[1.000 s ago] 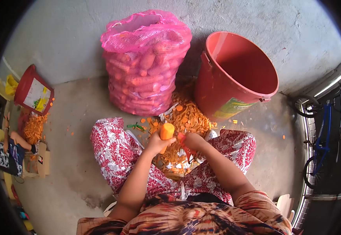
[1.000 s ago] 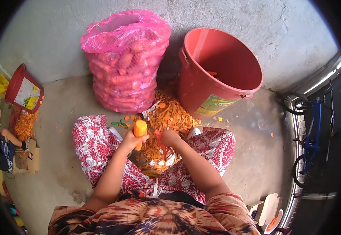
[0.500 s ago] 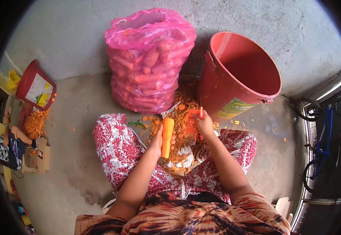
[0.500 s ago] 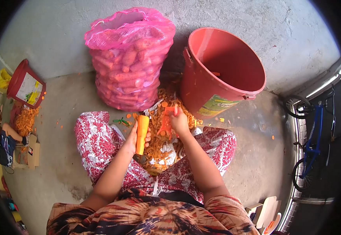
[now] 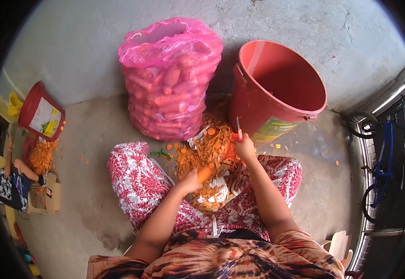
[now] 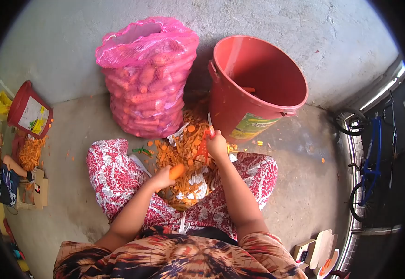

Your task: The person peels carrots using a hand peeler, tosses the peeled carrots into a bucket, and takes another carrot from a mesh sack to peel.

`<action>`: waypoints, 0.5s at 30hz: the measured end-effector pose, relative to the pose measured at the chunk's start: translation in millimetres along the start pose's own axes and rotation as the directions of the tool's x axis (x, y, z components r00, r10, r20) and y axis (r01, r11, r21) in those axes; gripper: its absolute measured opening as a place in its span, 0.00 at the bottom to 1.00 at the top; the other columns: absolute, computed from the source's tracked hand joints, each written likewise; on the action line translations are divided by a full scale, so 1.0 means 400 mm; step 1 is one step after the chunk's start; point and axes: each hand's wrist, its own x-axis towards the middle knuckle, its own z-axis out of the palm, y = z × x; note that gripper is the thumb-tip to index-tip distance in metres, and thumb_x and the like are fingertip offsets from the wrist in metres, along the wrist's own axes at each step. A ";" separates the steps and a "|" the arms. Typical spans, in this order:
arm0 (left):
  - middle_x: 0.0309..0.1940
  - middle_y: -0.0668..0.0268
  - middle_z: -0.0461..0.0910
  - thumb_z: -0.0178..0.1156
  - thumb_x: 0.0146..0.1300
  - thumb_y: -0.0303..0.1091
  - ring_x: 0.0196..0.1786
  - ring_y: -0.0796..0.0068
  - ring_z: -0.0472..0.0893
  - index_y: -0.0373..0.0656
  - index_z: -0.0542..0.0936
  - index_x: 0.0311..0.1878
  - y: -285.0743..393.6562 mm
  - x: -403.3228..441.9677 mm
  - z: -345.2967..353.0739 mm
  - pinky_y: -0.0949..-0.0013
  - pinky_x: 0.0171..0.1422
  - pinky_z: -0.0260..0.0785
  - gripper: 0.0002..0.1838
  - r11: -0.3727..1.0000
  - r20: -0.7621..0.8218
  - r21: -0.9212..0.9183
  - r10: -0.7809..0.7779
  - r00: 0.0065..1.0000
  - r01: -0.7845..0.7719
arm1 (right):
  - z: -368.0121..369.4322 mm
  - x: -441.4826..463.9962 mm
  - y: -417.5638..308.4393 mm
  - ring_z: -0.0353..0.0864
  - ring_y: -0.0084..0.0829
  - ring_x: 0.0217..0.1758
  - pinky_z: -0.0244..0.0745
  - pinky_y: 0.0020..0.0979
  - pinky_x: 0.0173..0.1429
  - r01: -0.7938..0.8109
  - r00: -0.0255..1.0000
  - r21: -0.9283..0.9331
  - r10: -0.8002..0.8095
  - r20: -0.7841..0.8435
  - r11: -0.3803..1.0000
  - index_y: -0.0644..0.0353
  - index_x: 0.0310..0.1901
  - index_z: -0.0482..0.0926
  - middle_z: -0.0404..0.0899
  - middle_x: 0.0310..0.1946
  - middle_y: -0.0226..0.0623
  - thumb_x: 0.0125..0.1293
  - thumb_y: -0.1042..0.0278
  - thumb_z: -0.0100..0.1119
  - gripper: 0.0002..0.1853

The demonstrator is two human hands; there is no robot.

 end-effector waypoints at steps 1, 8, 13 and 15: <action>0.40 0.49 0.73 0.62 0.42 0.33 0.42 0.60 0.76 0.35 0.62 0.49 0.018 -0.017 0.006 0.64 0.42 0.69 0.30 0.985 -0.014 0.158 0.067 0.998 -0.064 | -0.008 0.000 -0.003 0.74 0.53 0.36 0.68 0.44 0.39 -0.017 1.000 -0.011 0.017 -0.006 1.000 0.66 0.36 0.67 0.74 0.29 0.57 0.53 0.63 0.52 0.15; 0.40 0.50 0.74 0.61 0.39 0.26 0.42 0.56 0.76 0.34 0.64 0.49 0.178 -0.012 -0.108 0.63 0.42 0.70 0.29 0.902 0.130 0.411 0.083 0.988 -0.130 | -0.013 0.014 0.050 0.74 0.51 0.40 0.68 0.42 0.43 -0.236 0.971 -0.039 0.235 -0.035 0.971 0.66 0.37 0.69 0.75 0.31 0.55 0.52 0.63 0.53 0.16; 0.47 0.50 0.68 0.57 0.47 0.28 0.50 0.53 0.69 0.36 0.52 0.61 0.532 0.085 -0.326 0.57 0.48 0.66 0.37 0.533 -0.315 0.628 0.840 0.442 -0.567 | 0.016 0.019 0.032 0.74 0.51 0.42 0.68 0.42 0.46 -0.162 0.983 -0.161 0.173 0.057 0.974 0.66 0.40 0.68 0.75 0.35 0.57 0.53 0.62 0.50 0.17; 0.49 0.51 0.66 0.58 0.47 0.35 0.55 0.54 0.64 0.38 0.57 0.58 0.712 0.036 -0.410 0.58 0.57 0.60 0.35 0.435 -0.431 0.751 0.893 0.129 -0.497 | 0.022 0.022 0.022 0.74 0.52 0.42 0.68 0.42 0.46 -0.152 0.984 -0.164 0.165 0.069 0.975 0.66 0.41 0.68 0.75 0.35 0.57 0.53 0.63 0.51 0.17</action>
